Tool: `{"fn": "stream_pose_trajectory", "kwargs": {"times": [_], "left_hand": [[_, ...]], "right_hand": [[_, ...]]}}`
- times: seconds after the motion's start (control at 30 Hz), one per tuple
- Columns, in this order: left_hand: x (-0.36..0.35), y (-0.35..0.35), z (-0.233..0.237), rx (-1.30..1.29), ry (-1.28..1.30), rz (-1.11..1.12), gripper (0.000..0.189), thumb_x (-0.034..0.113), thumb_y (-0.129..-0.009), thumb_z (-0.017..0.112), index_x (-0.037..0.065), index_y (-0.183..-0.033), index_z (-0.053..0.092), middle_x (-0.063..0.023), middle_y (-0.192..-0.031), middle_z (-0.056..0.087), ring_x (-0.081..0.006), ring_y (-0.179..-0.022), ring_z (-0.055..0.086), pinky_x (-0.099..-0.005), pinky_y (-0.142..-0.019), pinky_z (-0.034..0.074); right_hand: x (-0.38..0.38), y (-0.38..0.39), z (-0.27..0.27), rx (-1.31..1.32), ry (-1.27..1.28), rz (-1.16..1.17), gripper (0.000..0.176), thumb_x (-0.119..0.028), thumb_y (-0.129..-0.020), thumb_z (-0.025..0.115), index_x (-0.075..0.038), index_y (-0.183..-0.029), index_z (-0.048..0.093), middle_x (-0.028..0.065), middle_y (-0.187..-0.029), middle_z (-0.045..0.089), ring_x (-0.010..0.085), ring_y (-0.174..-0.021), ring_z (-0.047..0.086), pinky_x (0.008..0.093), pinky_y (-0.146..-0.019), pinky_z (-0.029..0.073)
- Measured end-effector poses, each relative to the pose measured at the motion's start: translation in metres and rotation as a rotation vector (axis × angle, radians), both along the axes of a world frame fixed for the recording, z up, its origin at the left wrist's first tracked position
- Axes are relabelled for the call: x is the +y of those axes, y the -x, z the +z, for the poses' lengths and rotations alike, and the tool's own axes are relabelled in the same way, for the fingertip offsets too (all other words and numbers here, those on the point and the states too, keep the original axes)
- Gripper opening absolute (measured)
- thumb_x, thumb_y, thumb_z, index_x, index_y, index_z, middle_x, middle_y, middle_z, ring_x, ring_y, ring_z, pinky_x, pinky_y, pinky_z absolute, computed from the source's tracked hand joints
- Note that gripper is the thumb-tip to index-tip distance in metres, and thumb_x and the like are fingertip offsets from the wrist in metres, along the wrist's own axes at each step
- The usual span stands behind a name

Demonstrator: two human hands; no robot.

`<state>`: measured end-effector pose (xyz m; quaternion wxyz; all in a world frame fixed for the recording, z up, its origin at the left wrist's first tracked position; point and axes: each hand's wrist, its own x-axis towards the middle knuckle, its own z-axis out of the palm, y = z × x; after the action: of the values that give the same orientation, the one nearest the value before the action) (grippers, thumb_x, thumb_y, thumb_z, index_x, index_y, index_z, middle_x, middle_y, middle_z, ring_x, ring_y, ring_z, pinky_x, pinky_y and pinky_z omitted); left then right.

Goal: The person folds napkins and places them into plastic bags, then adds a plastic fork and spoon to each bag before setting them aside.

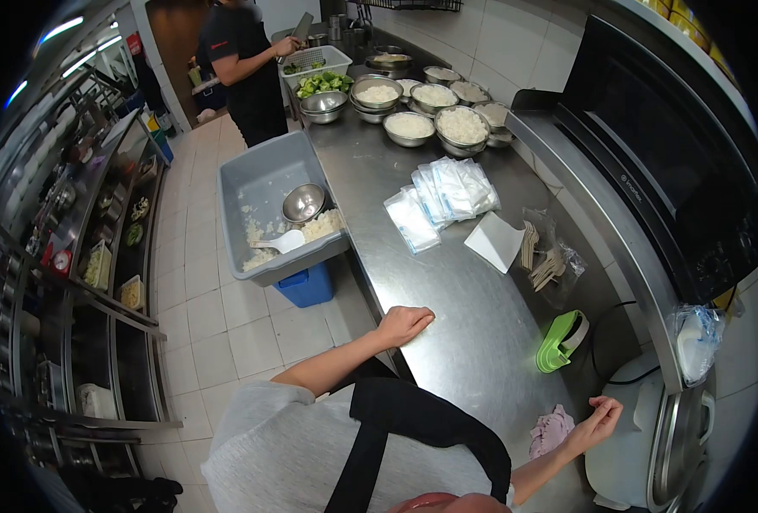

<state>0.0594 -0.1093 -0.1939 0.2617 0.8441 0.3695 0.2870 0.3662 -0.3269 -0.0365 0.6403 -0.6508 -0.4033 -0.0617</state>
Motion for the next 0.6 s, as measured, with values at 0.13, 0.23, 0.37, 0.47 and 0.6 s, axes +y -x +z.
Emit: {"fn": "stream_pose_trajectory", "kwargs": {"times": [0.13, 0.23, 0.37, 0.47, 0.6], "left_hand": [[0.000, 0.000, 0.000, 0.008, -0.001, -0.005, 0.028, 0.026, -0.091, 0.042, 0.006, -0.093, 0.062, -0.0107, -0.081, 0.066, -0.0275, -0.071, 0.063, -0.0367, -0.064, 0.049], [0.000, 0.000, 0.001, 0.003, -0.003, -0.001, 0.028, 0.026, -0.091, 0.042, 0.006, -0.093, 0.062, -0.0109, -0.081, 0.065, -0.0275, -0.072, 0.063, -0.0365, -0.065, 0.049], [0.000, -0.001, 0.000, -0.055, 0.001, 0.001, 0.029, 0.028, -0.091, 0.043, 0.006, -0.092, 0.062, -0.0126, -0.077, 0.064, -0.0293, -0.070, 0.062, -0.0384, -0.063, 0.048], [0.000, 0.000, -0.001, -0.095, -0.013, 0.001, 0.029, 0.029, -0.090, 0.044, 0.006, -0.090, 0.062, -0.0141, -0.073, 0.063, -0.0309, -0.067, 0.061, -0.0400, -0.062, 0.048], [0.000, -0.002, 0.000, -0.108, -0.017, -0.003, 0.027, 0.028, -0.089, 0.046, 0.006, -0.089, 0.062, -0.0139, -0.074, 0.063, -0.0309, -0.068, 0.061, -0.0394, -0.062, 0.048]], "right_hand": [[0.000, 0.002, 0.001, -0.012, 0.004, -0.016, 0.019, -0.012, -0.095, 0.040, -0.001, -0.080, 0.043, 0.0054, -0.073, 0.045, 0.0118, -0.069, 0.044, 0.0236, -0.066, 0.037], [0.000, 0.002, 0.002, -0.016, -0.016, -0.003, 0.019, -0.012, -0.095, 0.040, -0.001, -0.079, 0.043, 0.0054, -0.072, 0.045, 0.0117, -0.068, 0.044, 0.0238, -0.066, 0.037], [-0.002, 0.006, 0.009, -0.013, -0.016, -0.025, 0.019, -0.012, -0.094, 0.041, -0.001, -0.079, 0.043, 0.0053, -0.072, 0.045, 0.0117, -0.069, 0.043, 0.0239, -0.066, 0.037], [-0.006, 0.007, 0.012, -0.021, -0.022, -0.056, 0.019, -0.012, -0.094, 0.040, -0.001, -0.079, 0.043, 0.0052, -0.073, 0.045, 0.0119, -0.069, 0.043, 0.0241, -0.066, 0.037], [-0.010, 0.007, 0.018, -0.027, -0.053, -0.069, 0.012, -0.009, -0.091, 0.048, -0.002, -0.081, 0.045, 0.0040, -0.074, 0.046, 0.0106, -0.071, 0.044, 0.0231, -0.067, 0.038]]}}
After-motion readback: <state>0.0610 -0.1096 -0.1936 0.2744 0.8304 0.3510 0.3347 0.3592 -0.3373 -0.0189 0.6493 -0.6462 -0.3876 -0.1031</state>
